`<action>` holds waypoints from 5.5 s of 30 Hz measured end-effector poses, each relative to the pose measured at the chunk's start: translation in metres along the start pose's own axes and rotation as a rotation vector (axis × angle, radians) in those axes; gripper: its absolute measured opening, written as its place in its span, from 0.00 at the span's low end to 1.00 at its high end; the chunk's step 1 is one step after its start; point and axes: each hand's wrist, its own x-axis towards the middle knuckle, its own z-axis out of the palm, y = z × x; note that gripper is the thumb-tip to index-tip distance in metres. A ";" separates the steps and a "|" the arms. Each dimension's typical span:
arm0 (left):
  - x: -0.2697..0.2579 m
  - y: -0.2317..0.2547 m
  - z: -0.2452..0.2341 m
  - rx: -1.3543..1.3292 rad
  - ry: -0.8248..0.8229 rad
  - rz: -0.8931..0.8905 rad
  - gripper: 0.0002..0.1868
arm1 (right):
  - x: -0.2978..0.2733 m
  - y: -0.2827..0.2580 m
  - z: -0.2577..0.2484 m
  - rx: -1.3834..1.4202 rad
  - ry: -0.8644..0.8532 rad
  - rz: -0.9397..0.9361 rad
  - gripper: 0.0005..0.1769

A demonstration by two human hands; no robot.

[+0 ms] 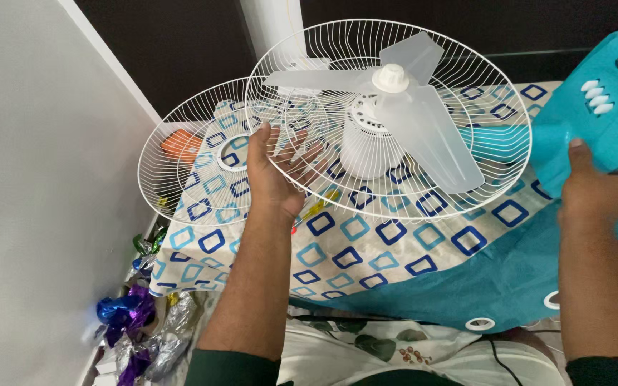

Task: The person assembles a table fan by attaching the front grille, fan blades, and rear grille to the motor housing. They secure the components by hand, aligning and tightening each part in sequence.

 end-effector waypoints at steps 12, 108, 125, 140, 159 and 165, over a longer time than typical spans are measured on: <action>-0.014 0.008 -0.007 0.048 -0.064 0.040 0.45 | -0.017 0.018 0.002 -0.133 0.105 -0.056 0.42; -0.062 0.102 0.006 -0.015 -0.233 0.620 0.45 | -0.013 -0.334 -0.045 1.460 -0.603 0.392 0.17; -0.045 0.044 0.045 0.681 0.189 0.671 0.18 | -0.010 -0.217 -0.024 0.655 -0.394 0.398 0.20; -0.045 0.028 0.029 0.599 0.198 0.686 0.18 | -0.040 -0.186 -0.012 0.573 -0.443 0.433 0.32; -0.031 0.022 0.018 0.481 0.139 0.617 0.17 | -0.049 -0.175 -0.003 0.645 -0.503 0.442 0.28; -0.017 0.022 0.018 0.515 0.121 0.615 0.16 | -0.049 -0.168 0.007 0.744 -0.532 0.460 0.29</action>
